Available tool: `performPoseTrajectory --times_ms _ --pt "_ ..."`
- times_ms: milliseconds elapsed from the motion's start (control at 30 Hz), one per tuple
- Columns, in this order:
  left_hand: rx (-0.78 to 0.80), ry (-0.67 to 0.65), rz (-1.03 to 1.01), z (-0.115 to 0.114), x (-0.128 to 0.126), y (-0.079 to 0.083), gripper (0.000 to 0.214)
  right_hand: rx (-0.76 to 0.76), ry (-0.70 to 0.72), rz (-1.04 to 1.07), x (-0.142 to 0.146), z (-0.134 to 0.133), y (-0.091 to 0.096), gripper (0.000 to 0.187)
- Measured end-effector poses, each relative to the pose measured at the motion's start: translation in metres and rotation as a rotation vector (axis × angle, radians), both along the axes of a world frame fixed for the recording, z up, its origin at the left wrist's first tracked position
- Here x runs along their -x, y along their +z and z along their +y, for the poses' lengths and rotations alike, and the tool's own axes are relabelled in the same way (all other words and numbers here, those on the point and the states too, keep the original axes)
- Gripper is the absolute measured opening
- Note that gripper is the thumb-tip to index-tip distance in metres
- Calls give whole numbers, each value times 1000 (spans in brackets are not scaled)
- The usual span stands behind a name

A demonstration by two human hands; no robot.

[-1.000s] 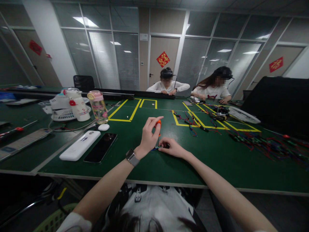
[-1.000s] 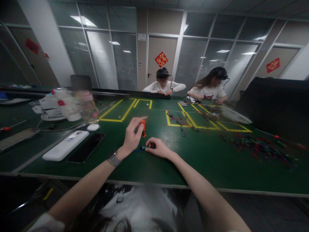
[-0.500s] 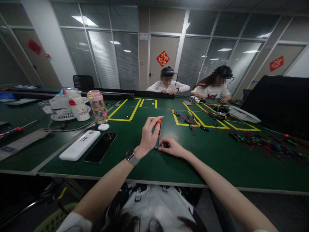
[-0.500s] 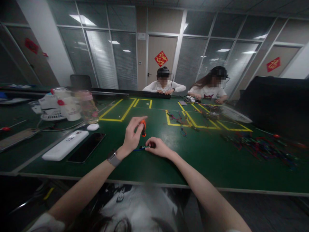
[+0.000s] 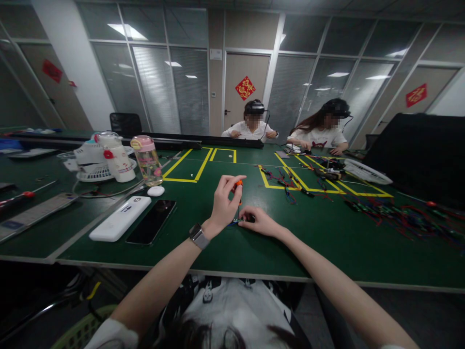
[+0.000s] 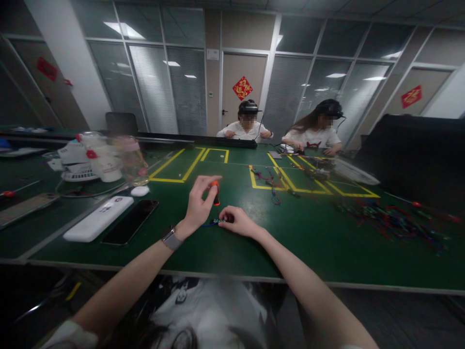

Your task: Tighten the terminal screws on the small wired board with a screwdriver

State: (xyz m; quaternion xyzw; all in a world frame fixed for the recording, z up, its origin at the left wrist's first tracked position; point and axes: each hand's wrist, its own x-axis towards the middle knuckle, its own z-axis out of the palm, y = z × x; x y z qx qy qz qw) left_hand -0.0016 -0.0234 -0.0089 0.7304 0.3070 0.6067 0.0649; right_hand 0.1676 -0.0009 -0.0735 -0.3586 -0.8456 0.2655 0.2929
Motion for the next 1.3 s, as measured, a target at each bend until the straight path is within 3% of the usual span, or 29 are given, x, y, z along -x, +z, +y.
performPoseTrajectory --times_ms 800,1300 --pt "-43 31 -2 0 -1 1 20 -6 -7 3 -1 1 -2 12" --pt "-15 -30 -18 1 0 0 26 1 -6 2 0 1 -2 12"
